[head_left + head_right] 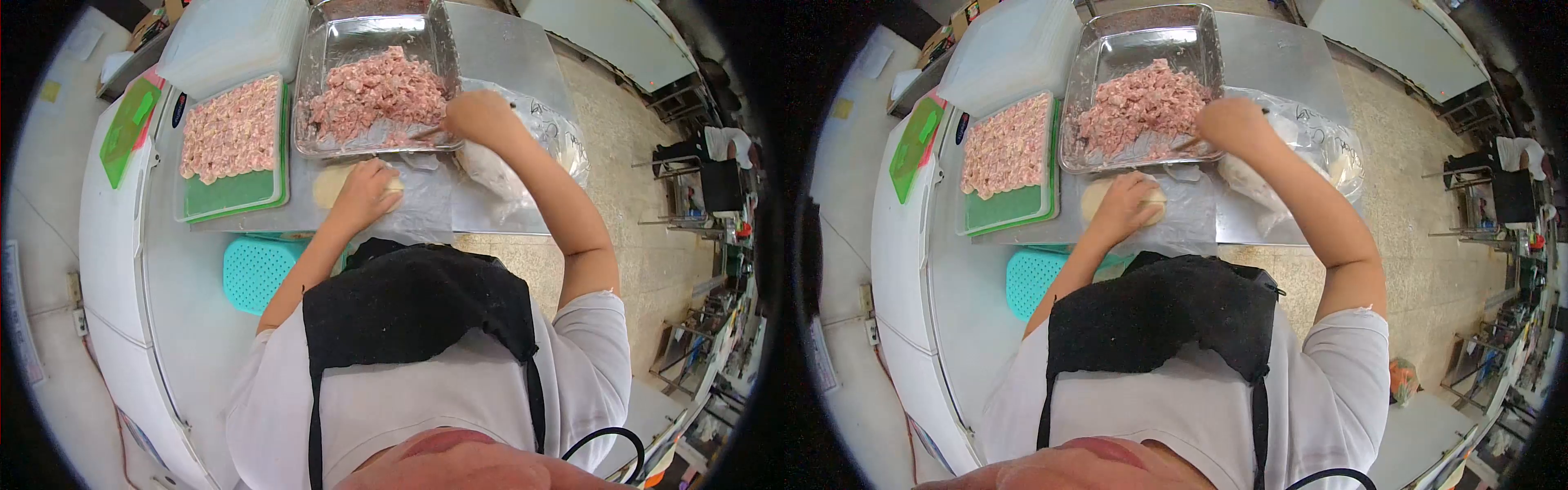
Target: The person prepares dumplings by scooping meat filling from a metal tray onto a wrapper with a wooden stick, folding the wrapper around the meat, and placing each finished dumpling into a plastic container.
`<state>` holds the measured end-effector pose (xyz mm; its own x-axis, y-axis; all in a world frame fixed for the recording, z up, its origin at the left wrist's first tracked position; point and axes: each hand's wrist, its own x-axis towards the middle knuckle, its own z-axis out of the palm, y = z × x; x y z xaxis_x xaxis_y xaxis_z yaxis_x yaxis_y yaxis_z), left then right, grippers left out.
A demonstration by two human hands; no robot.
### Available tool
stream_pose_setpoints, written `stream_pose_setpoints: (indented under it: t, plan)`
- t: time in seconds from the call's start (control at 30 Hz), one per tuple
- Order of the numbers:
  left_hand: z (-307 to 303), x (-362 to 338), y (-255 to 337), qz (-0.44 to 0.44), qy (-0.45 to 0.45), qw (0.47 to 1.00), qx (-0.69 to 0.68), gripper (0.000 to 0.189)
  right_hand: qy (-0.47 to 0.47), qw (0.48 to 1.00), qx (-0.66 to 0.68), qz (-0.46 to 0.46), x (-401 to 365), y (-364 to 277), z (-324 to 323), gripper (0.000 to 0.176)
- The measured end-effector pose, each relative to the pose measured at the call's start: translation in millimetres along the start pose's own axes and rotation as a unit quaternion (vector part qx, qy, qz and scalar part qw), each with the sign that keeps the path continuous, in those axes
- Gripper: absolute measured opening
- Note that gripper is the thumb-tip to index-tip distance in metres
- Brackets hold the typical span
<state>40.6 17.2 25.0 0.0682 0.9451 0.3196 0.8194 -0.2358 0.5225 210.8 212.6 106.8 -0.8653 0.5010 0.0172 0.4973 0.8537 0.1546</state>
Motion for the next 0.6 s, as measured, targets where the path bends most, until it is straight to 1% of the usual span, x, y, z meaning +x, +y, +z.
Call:
stream_pose_setpoints:
  t: [0.03,0.07,0.1,0.13,0.17,0.2,0.23,0.27,0.3,0.33,0.37,0.4,0.43,0.47,0.53,0.57,0.6]
  plan:
    - [8.4,5.1,4.0,-0.026,-0.005,0.998,0.049,0.022,0.029,1.0,0.0,-0.001,7.6,14.6,4.7,0.013]
    - [13.5,6.6,3.1,-0.029,-0.005,0.998,0.053,0.022,0.058,0.998,-0.001,-0.003,13.7,26.3,9.6,0.013]
    - [16.4,6.2,-0.4,-0.043,-0.004,0.998,0.05,0.02,0.079,0.997,0.0,-0.008,17.7,29.2,36.0,0.014]
    - [18.1,5.5,-4.2,-0.057,-0.002,0.997,0.047,0.019,0.081,0.997,0.002,-0.011,12.3,18.6,48.9,0.014]
    - [19.2,3.8,-7.9,-0.061,-0.002,0.997,0.051,0.019,0.062,0.995,0.04,-0.06,0.7,-2.2,55.7,0.015]
    - [18.2,2.6,-9.9,-0.072,0.044,0.996,-0.011,0.014,0.043,0.99,0.077,-0.11,-5.1,-11.8,55.5,0.015]
    - [16.3,1.9,-12.2,-0.081,0.092,0.99,-0.071,0.012,0.047,0.989,0.079,-0.116,-2.9,-6.5,50.5,0.015]
    - [14.2,-0.2,-13.9,-0.085,0.093,0.99,-0.066,0.012,0.049,0.991,0.059,-0.111,-1.4,0.1,44.2,0.015]
    - [9.2,-2.0,-13.4,-0.17,0.134,0.963,-0.16,0.011,0.051,0.992,0.041,-0.103,-0.9,4.5,37.3,0.015]
    - [3.7,-3.0,-14.4,-0.25,0.172,0.919,-0.251,0.01,0.054,0.992,0.045,-0.103,4.4,12.9,34.5,0.015]
    - [-2.0,-2.7,-17.7,-0.248,0.17,0.921,-0.248,0.01,0.05,0.994,0.064,-0.076,14.3,25.9,33.0,0.014]
    - [-7.4,-2.4,-21.6,-0.292,0.188,0.86,-0.374,0.011,0.045,0.994,0.082,-0.047,19.8,34.3,32.7,0.014]
    - [-12.2,-1.8,-25.3,-0.331,0.2,0.78,-0.493,0.014,0.041,0.996,0.075,-0.039,22.8,30.7,39.2,0.014]
    - [-15.9,-0.8,-31.9,-0.329,0.197,0.782,-0.491,0.014,0.044,0.996,0.075,-0.036,21.6,17.2,53.8,0.014]
    - [-20.8,1.1,-46.2,-0.318,0.222,0.794,-0.467,0.02,0.079,0.99,0.073,-0.09,7.8,-20.9,78.2,0.013]
    - [-28.7,9.6,-40.1,-0.316,0.222,0.795,-0.468,0.02,0.073,0.99,0.082,-0.093,2.9,-24.7,57.4,0.014]
    - [-41.8,21.9,-25.8,-0.293,0.251,0.731,-0.562,0.02,0.073,0.99,0.079,-0.094,6.5,-16.6,47.9,0.014]
